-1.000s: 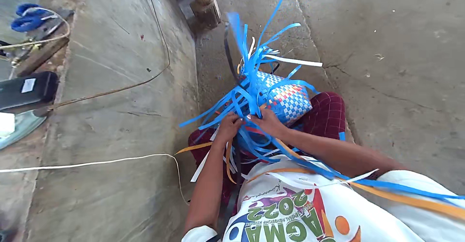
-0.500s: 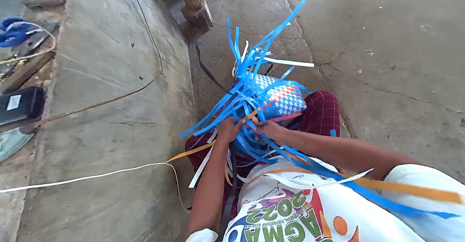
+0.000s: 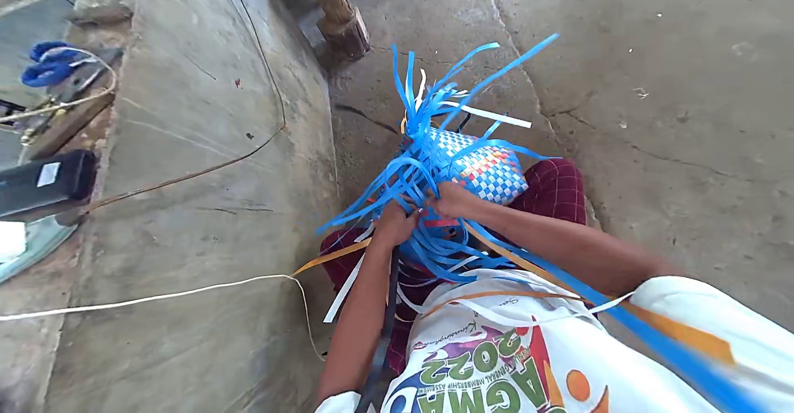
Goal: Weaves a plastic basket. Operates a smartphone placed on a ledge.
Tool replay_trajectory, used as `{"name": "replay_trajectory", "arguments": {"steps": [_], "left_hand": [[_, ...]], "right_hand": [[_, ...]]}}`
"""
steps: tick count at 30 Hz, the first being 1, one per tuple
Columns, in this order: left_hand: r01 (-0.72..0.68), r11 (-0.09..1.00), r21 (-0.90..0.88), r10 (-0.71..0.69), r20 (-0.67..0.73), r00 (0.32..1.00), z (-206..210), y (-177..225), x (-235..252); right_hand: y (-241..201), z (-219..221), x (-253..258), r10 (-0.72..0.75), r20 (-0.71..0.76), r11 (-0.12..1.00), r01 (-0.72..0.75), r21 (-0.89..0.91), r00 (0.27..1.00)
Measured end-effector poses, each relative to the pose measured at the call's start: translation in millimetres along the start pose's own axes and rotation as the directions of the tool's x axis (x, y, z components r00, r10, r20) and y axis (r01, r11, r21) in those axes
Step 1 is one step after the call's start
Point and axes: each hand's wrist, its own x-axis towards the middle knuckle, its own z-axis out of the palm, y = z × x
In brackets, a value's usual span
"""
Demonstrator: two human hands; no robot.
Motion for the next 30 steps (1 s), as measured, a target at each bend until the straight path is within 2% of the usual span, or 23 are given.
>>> {"name": "replay_trajectory", "arguments": {"steps": [2, 4, 6, 9, 11, 13, 17, 19, 20, 22, 25, 27, 28, 30], "left_hand": [[-0.009, 0.999, 0.049, 0.007, 0.044, 0.999, -3.7, 3.4, -0.7], [-0.002, 0.998, 0.057, 0.000, 0.040, 0.999, -5.0, 2.4, 2.9], [0.001, 1.000, 0.010, -0.001, 0.013, 1.000, -3.3, -0.9, 7.6], [-0.015, 0.999, -0.051, 0.012, -0.048, 0.999, 4.8, -2.7, 7.9], [-0.015, 0.998, -0.054, 0.011, -0.085, 0.996, 7.3, -1.6, 5.2], [-0.040, 0.998, -0.048, 0.034, -0.126, 0.991, 9.9, -5.0, 2.2], [-0.189, 0.982, 0.028, 0.191, -0.199, 0.961, 16.8, -10.6, 0.0], [-0.211, 0.976, 0.046, 0.216, -0.217, 0.952, 18.0, -11.2, -1.2], [-0.192, 0.980, 0.041, 0.197, -0.227, 0.954, 17.1, -9.1, -1.9], [-0.111, 0.994, -0.004, 0.108, -0.226, 0.968, 13.9, -3.6, -1.1], [0.018, 0.998, -0.062, -0.026, -0.135, 0.990, 11.8, 1.7, 7.9], [0.083, 0.996, -0.044, -0.085, -0.052, 0.995, 10.9, 4.2, 16.0], [0.097, 0.995, -0.031, -0.098, -0.049, 0.994, 11.4, 3.9, 18.9], [0.111, 0.994, 0.011, -0.109, -0.089, 0.990, 12.2, 2.8, 21.8]], "right_hand": [[6.3, 4.4, 0.0, -0.138, -0.135, 0.974, 0.160, 0.163, 0.981], [5.3, 6.7, -10.0, -0.211, -0.255, 0.951, 0.259, 0.169, 0.944], [7.8, 6.5, -16.7, -0.162, -0.250, 0.971, 0.200, 0.134, 0.955], [23.7, 10.3, -8.4, -0.083, -0.227, 0.964, 0.136, 0.230, 0.970], [25.0, 13.6, -13.6, -0.094, -0.295, 0.929, 0.190, 0.317, 0.951], [25.8, 19.9, -19.6, -0.136, -0.336, 0.911, 0.251, 0.327, 0.932], [32.7, 30.5, -16.0, -0.198, -0.418, 0.881, 0.348, 0.322, 0.887], [33.5, 35.7, -17.3, -0.248, -0.501, 0.839, 0.442, 0.316, 0.829], [35.6, 40.6, -16.6, -0.276, -0.551, 0.811, 0.499, 0.307, 0.788], [44.9, 49.4, -15.5, -0.316, -0.563, 0.783, 0.545, 0.299, 0.763], [57.6, 54.7, -18.3, -0.349, -0.508, 0.787, 0.540, 0.297, 0.788], [44.1, 40.5, -30.0, -0.283, -0.461, 0.786, 0.479, 0.392, 0.841], [31.6, 29.0, -39.4, -0.248, -0.445, 0.782, 0.449, 0.432, 0.861], [13.8, 9.4, -54.4, -0.222, -0.475, 0.775, 0.450, 0.444, 0.852]]}}
